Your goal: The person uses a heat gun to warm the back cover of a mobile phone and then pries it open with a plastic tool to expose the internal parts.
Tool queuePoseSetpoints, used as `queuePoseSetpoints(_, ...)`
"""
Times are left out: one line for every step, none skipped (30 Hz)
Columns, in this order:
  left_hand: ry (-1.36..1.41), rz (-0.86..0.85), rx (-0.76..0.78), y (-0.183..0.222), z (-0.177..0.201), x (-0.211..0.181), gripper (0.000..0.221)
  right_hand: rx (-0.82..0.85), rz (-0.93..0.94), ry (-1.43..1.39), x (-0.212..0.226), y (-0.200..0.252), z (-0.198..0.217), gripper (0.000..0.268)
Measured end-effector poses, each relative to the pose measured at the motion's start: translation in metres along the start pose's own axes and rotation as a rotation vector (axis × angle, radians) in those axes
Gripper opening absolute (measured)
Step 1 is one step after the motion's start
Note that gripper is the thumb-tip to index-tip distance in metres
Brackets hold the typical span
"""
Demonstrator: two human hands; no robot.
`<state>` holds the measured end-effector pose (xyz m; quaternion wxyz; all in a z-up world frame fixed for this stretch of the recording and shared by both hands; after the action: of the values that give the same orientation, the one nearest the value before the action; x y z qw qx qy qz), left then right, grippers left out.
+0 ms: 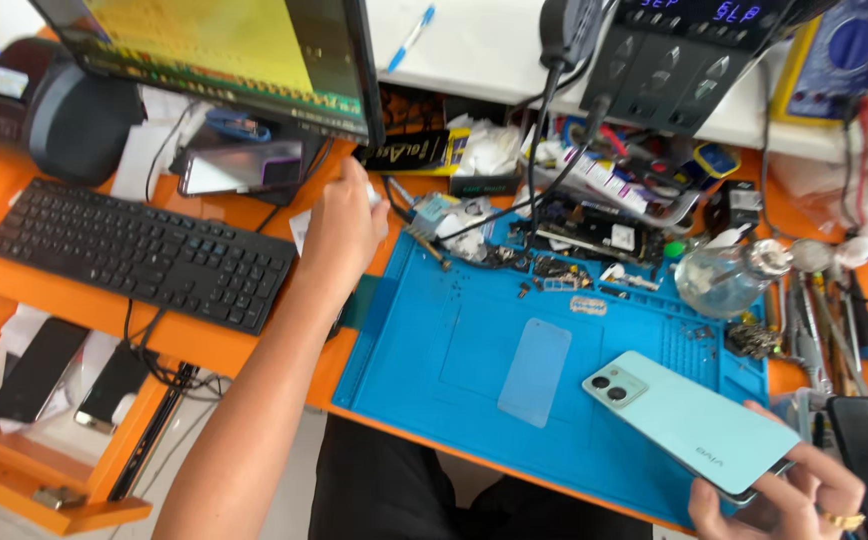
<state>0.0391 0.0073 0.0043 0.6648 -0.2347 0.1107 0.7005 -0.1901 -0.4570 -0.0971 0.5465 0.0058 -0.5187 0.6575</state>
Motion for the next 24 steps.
queuePoseSetpoints(-0.001,-0.014,-0.005,-0.005,-0.003,0.001,0.032,-0.014,0.001,0.003,0.002,0.001,-0.003,0.032)
queuePoseSetpoints(-0.005,-0.008,0.009,-0.01,-0.007,0.002,0.032,-0.051,0.016,-0.001,0.003,0.001,-0.005,0.031)
queuePoseSetpoints(-0.008,-0.002,0.033,-0.014,-0.014,0.003,0.032,-0.085,0.024,0.001,0.004,0.005,-0.004,0.03)
queuePoseSetpoints(-0.008,-0.017,0.038,-0.007,-0.014,0.0,0.032,-0.095,0.018,0.009,0.004,0.007,-0.003,0.03)
queuePoseSetpoints(0.046,0.001,0.028,-0.007,-0.012,-0.005,0.029,-0.12,0.05,-0.015,0.003,0.006,-0.005,0.028)
queuePoseSetpoints(0.099,0.018,0.02,-0.007,-0.01,-0.01,0.027,-0.145,0.083,-0.039,0.001,0.004,-0.007,0.027)
queuePoseSetpoints(0.096,-0.005,0.025,-0.005,-0.01,-0.014,0.027,-0.165,0.076,-0.029,0.015,0.001,-0.002,0.027)
queuePoseSetpoints(0.101,0.004,-0.002,-0.004,-0.009,-0.015,0.043,-0.125,-0.017,-0.027,0.025,-0.003,0.0,0.028)
queuePoseSetpoints(0.104,0.021,-0.032,-0.001,-0.007,-0.014,0.059,-0.078,-0.108,-0.034,0.034,-0.008,0.0,0.03)
queuePoseSetpoints(0.099,0.008,-0.03,0.009,-0.004,-0.024,0.059,-0.091,-0.114,-0.033,0.025,-0.004,0.0,0.03)
queuePoseSetpoints(-0.02,-0.039,-0.14,0.018,0.004,-0.035,0.061,-0.093,-0.091,-0.059,0.017,-0.001,-0.001,0.032)
queuePoseSetpoints(-0.136,-0.088,-0.25,0.027,0.012,-0.046,0.064,-0.095,-0.068,-0.086,0.009,0.002,-0.002,0.034)
queuePoseSetpoints(-0.141,-0.099,-0.245,0.033,0.015,-0.068,0.064,-0.104,-0.077,-0.085,0.008,0.001,-0.002,0.034)
queuePoseSetpoints(-0.085,-0.129,-0.335,0.041,0.022,-0.09,0.067,-0.101,-0.073,-0.115,0.007,0.0,-0.003,0.033)
queuePoseSetpoints(-0.026,-0.147,-0.421,0.052,0.028,-0.109,0.072,-0.086,-0.069,-0.148,0.008,0.0,-0.002,0.033)
queuePoseSetpoints(-0.03,-0.146,-0.414,0.046,0.015,-0.121,0.072,-0.083,-0.077,-0.148,0.01,0.003,-0.002,0.033)
queuePoseSetpoints(-0.085,-0.478,-0.479,0.044,0.004,-0.147,0.047,-0.083,-0.078,-0.143,0.01,0.004,-0.003,0.031)
queuePoseSetpoints(-0.141,-0.811,-0.535,0.046,-0.009,-0.17,0.029,-0.084,-0.078,-0.138,0.011,0.004,-0.003,0.029)
queuePoseSetpoints(-0.14,-0.807,-0.544,0.035,-0.023,-0.184,0.029,-0.082,-0.069,-0.139,0.013,0.001,-0.003,0.029)
queuePoseSetpoints(-0.17,-0.844,-0.455,0.023,-0.042,-0.201,0.035,-0.095,-0.068,-0.122,0.016,-0.001,-0.002,0.028)
queuePoseSetpoints(-0.197,-0.878,-0.368,0.013,-0.06,-0.217,0.041,-0.106,-0.064,-0.103,0.018,-0.004,0.0,0.028)
queuePoseSetpoints(-0.194,-0.871,-0.379,0.0,-0.077,-0.22,0.041,-0.102,-0.051,-0.103,0.015,-0.004,0.002,0.028)
queuePoseSetpoints(-0.388,-0.797,-0.436,-0.013,-0.093,-0.223,0.045,-0.076,-0.056,-0.107,0.013,-0.002,0.002,0.03)
queuePoseSetpoints(-0.58,-0.716,-0.491,-0.027,-0.109,-0.226,0.052,-0.049,-0.06,-0.11,0.01,0.0,0.002,0.034)
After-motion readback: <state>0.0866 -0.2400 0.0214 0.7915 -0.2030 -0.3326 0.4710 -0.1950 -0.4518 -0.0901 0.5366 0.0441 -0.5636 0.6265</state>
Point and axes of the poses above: each hand's wrist, its own y-axis away from the middle knuckle, its own z-axis out of the back of the hand, x = y × z, the point moved 4 cm from there along -y, towards the middle knuckle, and after that the axes turned 6 degrees about -z, right-handed, at the moved point
